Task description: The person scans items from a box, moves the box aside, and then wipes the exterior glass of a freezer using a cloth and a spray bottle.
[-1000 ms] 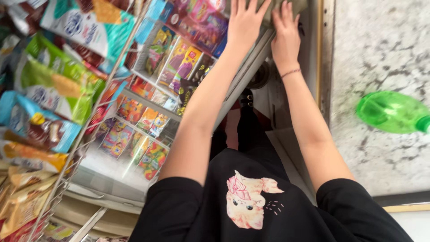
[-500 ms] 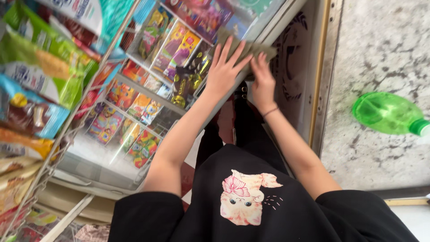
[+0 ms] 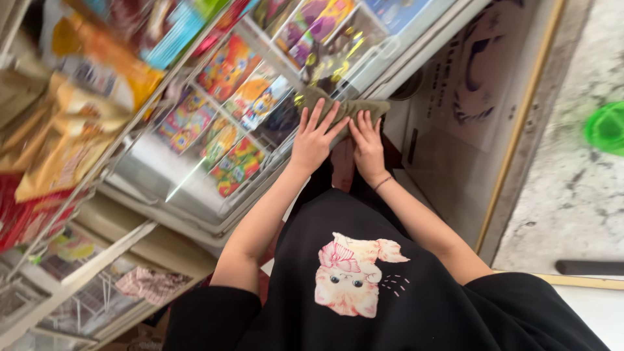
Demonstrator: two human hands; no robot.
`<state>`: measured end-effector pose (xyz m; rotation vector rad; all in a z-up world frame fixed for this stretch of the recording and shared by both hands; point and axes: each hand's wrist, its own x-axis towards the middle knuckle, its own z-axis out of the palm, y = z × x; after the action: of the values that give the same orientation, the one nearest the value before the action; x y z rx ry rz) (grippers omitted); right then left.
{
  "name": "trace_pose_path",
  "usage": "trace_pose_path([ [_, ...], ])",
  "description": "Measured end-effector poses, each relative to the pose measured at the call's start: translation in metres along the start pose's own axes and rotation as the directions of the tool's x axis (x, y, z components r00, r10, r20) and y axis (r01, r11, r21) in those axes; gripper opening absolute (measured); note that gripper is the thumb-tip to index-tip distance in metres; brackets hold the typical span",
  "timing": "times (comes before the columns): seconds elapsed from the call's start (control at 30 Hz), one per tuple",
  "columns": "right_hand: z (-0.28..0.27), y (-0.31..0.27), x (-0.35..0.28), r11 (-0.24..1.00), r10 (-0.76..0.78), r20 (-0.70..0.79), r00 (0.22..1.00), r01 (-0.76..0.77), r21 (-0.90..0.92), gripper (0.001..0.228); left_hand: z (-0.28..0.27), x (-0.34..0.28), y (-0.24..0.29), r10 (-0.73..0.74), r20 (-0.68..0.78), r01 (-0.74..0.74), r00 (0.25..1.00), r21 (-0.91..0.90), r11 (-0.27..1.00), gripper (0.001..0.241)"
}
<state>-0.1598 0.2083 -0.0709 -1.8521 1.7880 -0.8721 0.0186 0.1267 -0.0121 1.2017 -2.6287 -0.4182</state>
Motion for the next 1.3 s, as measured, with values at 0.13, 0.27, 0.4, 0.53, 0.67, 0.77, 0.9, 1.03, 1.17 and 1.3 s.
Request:
trace_pose_path([
  [0.13,0.015,-0.024,-0.019,0.996,-0.074,0.069,0.995,0.078,-0.054,0.056,-0.006,-0.045,-0.013,-0.030,-0.006,0.029,1.000,-0.015,0.999,0.063],
  [0.27,0.043,-0.069,-0.042,0.986,-0.158,0.122,0.980,0.163,-0.031,0.050,-0.018,-0.122,-0.028,-0.105,0.024,0.105,0.994,-0.005,0.994,0.061],
  [0.4,0.068,-0.116,-0.061,0.950,-0.311,0.340,0.888,0.296,0.098,0.058,-0.032,-0.208,-0.039,-0.268,0.062,0.265,0.962,0.049,0.963,0.062],
  [0.53,0.089,-0.158,-0.060,0.815,-0.578,0.478,0.661,0.493,0.305,0.063,-0.049,-0.295,-0.039,-0.400,0.008,0.397,0.917,0.108,0.911,0.057],
  [0.67,0.088,-0.182,-0.036,0.744,-0.668,0.487,0.562,0.522,0.418,0.051,-0.046,-0.322,-0.028,-0.532,-0.061,0.536,0.844,0.075,0.841,0.056],
  [0.77,0.060,-0.171,-0.011,0.830,-0.477,0.320,0.819,0.299,0.471,0.027,-0.029,-0.296,-0.015,-0.541,-0.083,0.543,0.837,0.002,0.840,0.058],
  [0.9,0.021,-0.132,0.028,0.937,-0.321,0.170,0.932,0.286,0.203,0.023,0.007,-0.203,0.012,-0.451,-0.246,0.447,0.858,-0.074,0.891,0.054],
  [1.03,0.017,-0.107,0.050,0.962,-0.237,0.058,0.970,0.225,0.154,0.024,0.039,-0.108,0.034,-0.394,-0.326,0.400,0.859,-0.052,0.915,0.038],
  [1.17,0.028,-0.109,0.052,0.964,-0.249,0.055,0.967,0.241,0.112,0.024,0.049,-0.139,0.026,-0.290,-0.289,0.307,0.913,0.016,0.952,0.036],
  [1.3,0.044,-0.129,0.048,0.942,-0.316,0.118,0.941,0.296,0.158,0.024,0.034,-0.266,0.005,-0.290,-0.265,0.338,0.920,0.159,0.928,0.033],
])
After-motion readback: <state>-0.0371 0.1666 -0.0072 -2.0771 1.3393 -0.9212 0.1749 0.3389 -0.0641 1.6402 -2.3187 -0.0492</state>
